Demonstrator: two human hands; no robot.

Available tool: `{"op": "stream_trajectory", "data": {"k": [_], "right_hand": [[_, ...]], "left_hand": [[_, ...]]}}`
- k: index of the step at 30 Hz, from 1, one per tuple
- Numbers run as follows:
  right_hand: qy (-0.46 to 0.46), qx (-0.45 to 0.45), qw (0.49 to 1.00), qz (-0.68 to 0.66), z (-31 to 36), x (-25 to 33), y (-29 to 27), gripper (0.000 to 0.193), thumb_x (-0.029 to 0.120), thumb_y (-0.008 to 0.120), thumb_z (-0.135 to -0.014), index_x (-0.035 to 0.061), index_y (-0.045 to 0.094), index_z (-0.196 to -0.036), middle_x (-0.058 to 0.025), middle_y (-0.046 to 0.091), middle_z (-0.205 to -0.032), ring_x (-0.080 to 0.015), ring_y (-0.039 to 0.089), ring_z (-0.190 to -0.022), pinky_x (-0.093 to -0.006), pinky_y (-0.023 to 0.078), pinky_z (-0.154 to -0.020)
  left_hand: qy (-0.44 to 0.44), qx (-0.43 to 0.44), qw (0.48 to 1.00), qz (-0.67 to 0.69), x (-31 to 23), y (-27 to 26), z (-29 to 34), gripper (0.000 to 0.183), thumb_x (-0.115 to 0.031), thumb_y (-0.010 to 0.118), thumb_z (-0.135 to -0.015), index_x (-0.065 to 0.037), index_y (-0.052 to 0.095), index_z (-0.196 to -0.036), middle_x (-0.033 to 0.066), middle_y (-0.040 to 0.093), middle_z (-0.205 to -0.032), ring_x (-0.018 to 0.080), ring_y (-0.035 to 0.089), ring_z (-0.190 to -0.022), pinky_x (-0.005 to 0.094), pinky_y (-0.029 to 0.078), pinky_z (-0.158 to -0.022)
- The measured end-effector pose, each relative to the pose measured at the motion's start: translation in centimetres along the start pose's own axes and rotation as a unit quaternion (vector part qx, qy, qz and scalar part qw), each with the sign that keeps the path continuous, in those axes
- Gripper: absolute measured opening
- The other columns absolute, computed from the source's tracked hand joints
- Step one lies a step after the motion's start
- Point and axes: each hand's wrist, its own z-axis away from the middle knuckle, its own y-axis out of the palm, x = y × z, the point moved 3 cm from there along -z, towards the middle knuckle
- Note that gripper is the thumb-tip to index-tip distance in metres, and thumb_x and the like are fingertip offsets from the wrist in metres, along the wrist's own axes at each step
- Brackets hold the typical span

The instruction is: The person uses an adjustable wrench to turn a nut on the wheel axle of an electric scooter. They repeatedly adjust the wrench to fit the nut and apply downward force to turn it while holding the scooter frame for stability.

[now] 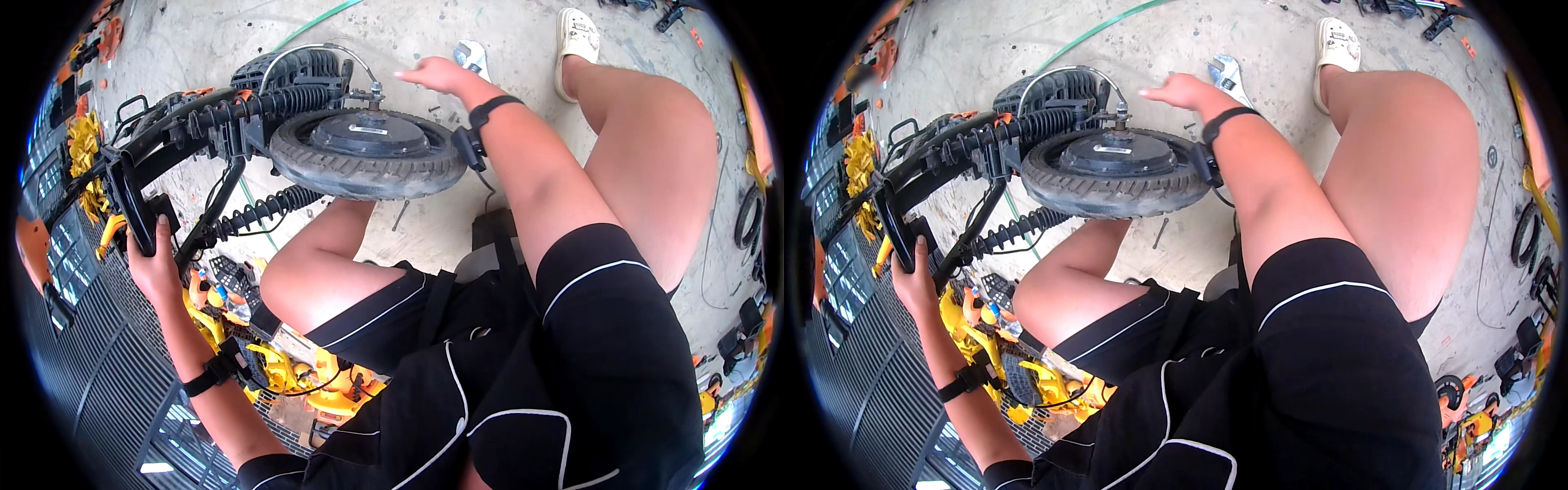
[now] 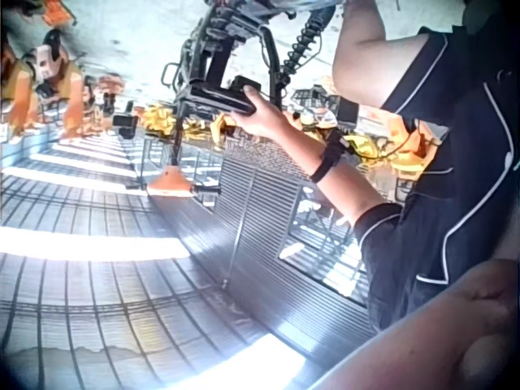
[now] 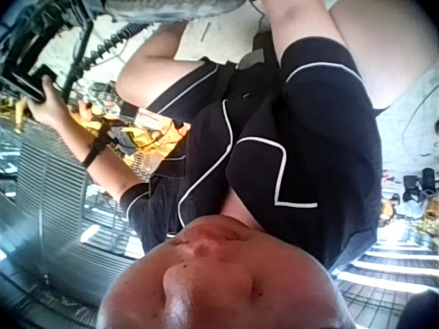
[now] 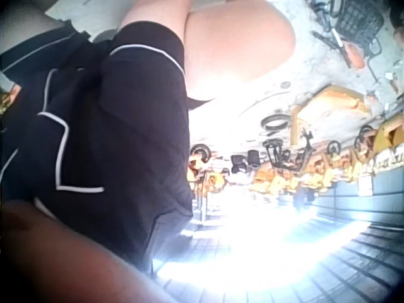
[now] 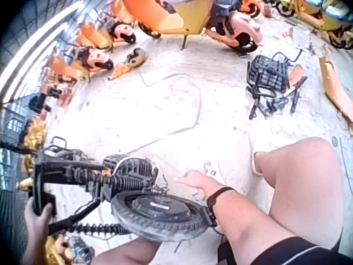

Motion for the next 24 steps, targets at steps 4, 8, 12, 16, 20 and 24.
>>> {"op": "stream_trajectory", "data": {"k": [4, 8, 12, 16, 20, 24], "right_hand": [[-0.029, 0.043, 0.996, 0.074, -1.4, 6.0, 1.2, 0.107, 0.088, 0.054, -0.070, -0.0115, 0.068, -0.106, -0.0292, 0.068, -0.108, -0.0391, 0.066, -0.101, -0.0444, 0.052, -0.087], [-0.016, 0.032, 0.994, 0.105, -0.3, 5.7, 1.6, 0.107, 0.086, 0.055, -0.071, -0.0106, 0.065, -0.117, -0.0298, 0.066, -0.116, -0.0394, 0.064, -0.110, -0.0440, 0.050, -0.094], [0.193, -0.061, 0.967, 0.157, 1.2, -6.1, -0.8, 0.055, 0.049, 0.065, -0.087, 0.0047, 0.068, -0.120, -0.0173, 0.067, -0.121, -0.0323, 0.063, -0.115, -0.0443, 0.051, -0.093], [0.245, -0.053, 0.953, 0.168, 2.9, -14.3, -1.6, 0.060, 0.054, 0.065, -0.086, 0.0036, 0.069, -0.117, -0.0193, 0.068, -0.118, -0.0353, 0.065, -0.110, -0.0449, 0.050, -0.092], [0.071, -0.019, 0.982, 0.176, -0.8, -10.3, -0.2, 0.084, 0.073, 0.055, -0.083, -0.0057, 0.068, -0.111, -0.0279, 0.067, -0.113, -0.0410, 0.064, -0.106, -0.0463, 0.049, -0.092], [-0.043, 0.044, 0.996, 0.062, -2.0, 2.8, 0.9, 0.108, 0.087, 0.051, -0.074, -0.0138, 0.065, -0.111, -0.0309, 0.067, -0.110, -0.0425, 0.064, -0.105, -0.0463, 0.049, -0.094]], "left_hand": [[-0.018, 0.020, 0.999, -0.022, 0.2, -0.1, -0.4, 0.052, -0.041, 0.074, -0.088, 0.003, 0.065, -0.113, 0.0087, 0.069, -0.096, 0.0157, 0.061, -0.083, 0.0288, 0.048, -0.080], [-0.007, 0.011, 1.000, 0.010, 1.0, -0.1, -0.1, 0.050, -0.040, 0.074, -0.088, 0.003, 0.065, -0.112, 0.0072, 0.068, -0.091, 0.0142, 0.059, -0.079, 0.0281, 0.048, -0.077], [0.015, 0.005, 1.000, 0.007, -0.4, -0.1, 0.2, 0.049, -0.040, 0.074, -0.089, 0.003, 0.065, -0.112, 0.0065, 0.067, -0.090, 0.0129, 0.059, -0.078, 0.0276, 0.048, -0.075], [0.003, -0.003, 1.000, 0.019, 0.4, -0.1, -0.3, 0.052, -0.039, 0.076, -0.087, 0.004, 0.064, -0.114, 0.0080, 0.069, -0.094, 0.0144, 0.061, -0.082, 0.0281, 0.049, -0.078], [0.010, 0.007, 1.000, 0.010, -0.2, 0.1, -0.8, 0.054, -0.040, 0.076, -0.087, 0.005, 0.063, -0.114, 0.0095, 0.069, -0.096, 0.0159, 0.062, -0.083, 0.0291, 0.049, -0.080], [0.013, -0.010, 1.000, -0.001, 0.3, -0.2, -0.2, 0.052, -0.039, 0.075, -0.087, 0.004, 0.064, -0.113, 0.0080, 0.068, -0.093, 0.0148, 0.061, -0.080, 0.0287, 0.048, -0.078]]}}
